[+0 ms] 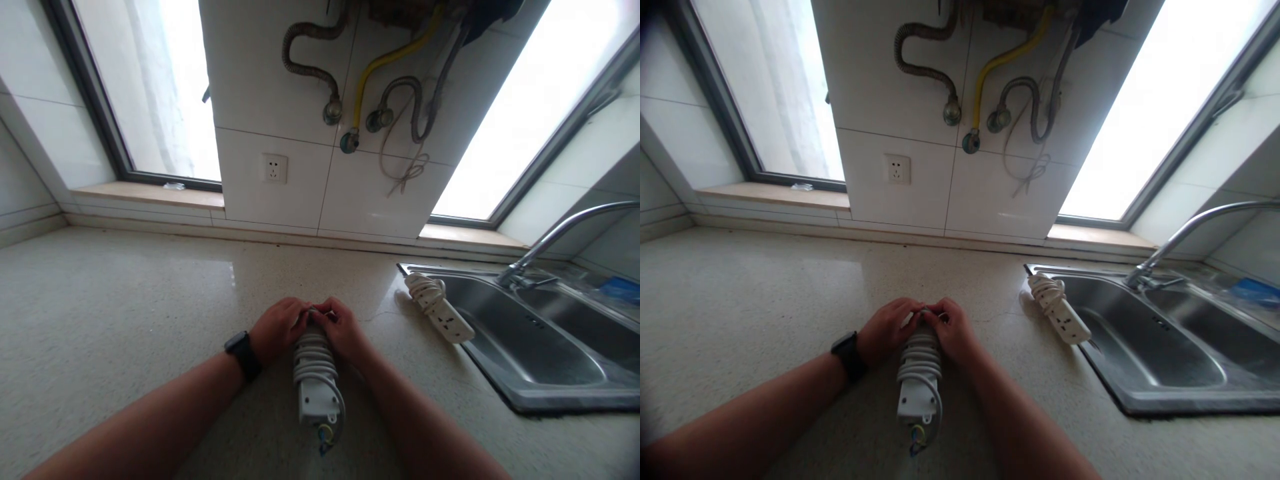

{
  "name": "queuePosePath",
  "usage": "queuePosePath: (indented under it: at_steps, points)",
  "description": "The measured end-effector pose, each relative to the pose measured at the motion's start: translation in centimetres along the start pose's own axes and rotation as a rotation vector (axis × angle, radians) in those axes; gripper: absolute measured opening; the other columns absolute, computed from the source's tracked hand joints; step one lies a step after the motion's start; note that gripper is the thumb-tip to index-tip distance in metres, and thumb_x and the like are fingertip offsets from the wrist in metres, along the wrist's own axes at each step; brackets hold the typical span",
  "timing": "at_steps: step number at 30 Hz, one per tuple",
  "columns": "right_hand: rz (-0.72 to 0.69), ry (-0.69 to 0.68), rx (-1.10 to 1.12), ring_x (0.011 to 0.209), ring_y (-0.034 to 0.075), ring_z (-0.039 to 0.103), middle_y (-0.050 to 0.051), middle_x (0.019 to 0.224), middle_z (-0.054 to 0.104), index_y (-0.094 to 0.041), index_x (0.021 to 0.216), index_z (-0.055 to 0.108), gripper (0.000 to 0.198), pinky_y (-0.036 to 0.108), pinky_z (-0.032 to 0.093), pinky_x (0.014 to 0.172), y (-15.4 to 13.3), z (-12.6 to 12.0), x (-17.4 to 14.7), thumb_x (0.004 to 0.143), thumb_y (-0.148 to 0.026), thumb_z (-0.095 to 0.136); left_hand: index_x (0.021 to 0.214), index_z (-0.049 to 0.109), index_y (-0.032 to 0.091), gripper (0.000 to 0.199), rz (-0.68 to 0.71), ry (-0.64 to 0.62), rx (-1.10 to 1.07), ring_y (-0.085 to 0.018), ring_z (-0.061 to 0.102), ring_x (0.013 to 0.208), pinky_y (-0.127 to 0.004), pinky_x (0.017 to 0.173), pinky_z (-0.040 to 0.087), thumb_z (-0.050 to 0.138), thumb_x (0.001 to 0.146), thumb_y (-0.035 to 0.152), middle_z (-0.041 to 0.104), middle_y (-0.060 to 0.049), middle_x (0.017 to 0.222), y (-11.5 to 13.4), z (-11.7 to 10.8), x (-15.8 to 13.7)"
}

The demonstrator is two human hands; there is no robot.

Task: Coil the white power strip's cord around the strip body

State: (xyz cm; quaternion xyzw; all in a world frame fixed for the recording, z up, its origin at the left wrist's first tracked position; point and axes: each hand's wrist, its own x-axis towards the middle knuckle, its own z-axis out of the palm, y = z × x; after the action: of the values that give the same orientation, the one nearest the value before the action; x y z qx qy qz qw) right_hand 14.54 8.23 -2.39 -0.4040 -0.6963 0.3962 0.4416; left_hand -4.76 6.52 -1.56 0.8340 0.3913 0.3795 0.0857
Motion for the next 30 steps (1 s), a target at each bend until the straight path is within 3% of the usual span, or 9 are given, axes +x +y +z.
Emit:
queuePosePath:
  at_steps: [7,16,25,30]
  points:
    - [-0.005,-0.001,-0.105,0.078,0.017,0.062,0.004,0.096,0.069,-0.019,0.107,0.066,0.028,0.032,0.051,0.074,-0.5,0.0,0.1,0.086,-0.036,0.068,0.118,0.062,0.016,0.025,0.006,-0.003,-0.022,-0.023,0.064,0.104,-0.040,0.094,0.052,0.047,0.099,0.023,0.070,-0.011,0.111,-0.2,0.0,0.0]
    - [-0.074,0.034,-0.216,0.087,0.021,0.065,0.007,0.096,0.073,-0.018,0.101,0.073,0.018,0.036,0.050,0.083,-1.0,-0.6,0.6,0.090,-0.027,0.063,0.127,0.058,0.018,0.030,-0.071,-0.038,-0.065,-0.022,0.061,0.110,-0.041,0.100,0.048,0.042,0.103,0.027,0.068,-0.010,0.119,0.3,0.3,0.2]
    - [-0.030,0.117,-0.148,0.088,0.022,0.067,0.008,0.095,0.074,-0.017,0.102,0.072,0.024,0.037,0.051,0.085,-0.2,-0.3,0.8,0.089,-0.035,0.062,0.132,0.055,0.017,0.034,-0.100,-0.049,-0.159,-0.024,0.055,0.122,-0.044,0.109,0.042,0.042,0.103,0.030,0.062,-0.012,0.129,-0.2,0.5,0.1]
    - [0.001,0.084,-0.041,0.089,0.022,0.067,0.007,0.096,0.075,-0.017,0.102,0.072,0.027,0.036,0.052,0.086,0.1,-0.5,0.9,0.087,-0.037,0.063,0.138,0.050,0.019,0.039,-0.110,-0.115,-0.237,-0.023,0.056,0.122,-0.041,0.108,0.044,0.044,0.102,0.031,0.061,-0.012,0.133,-0.9,0.7,0.2]
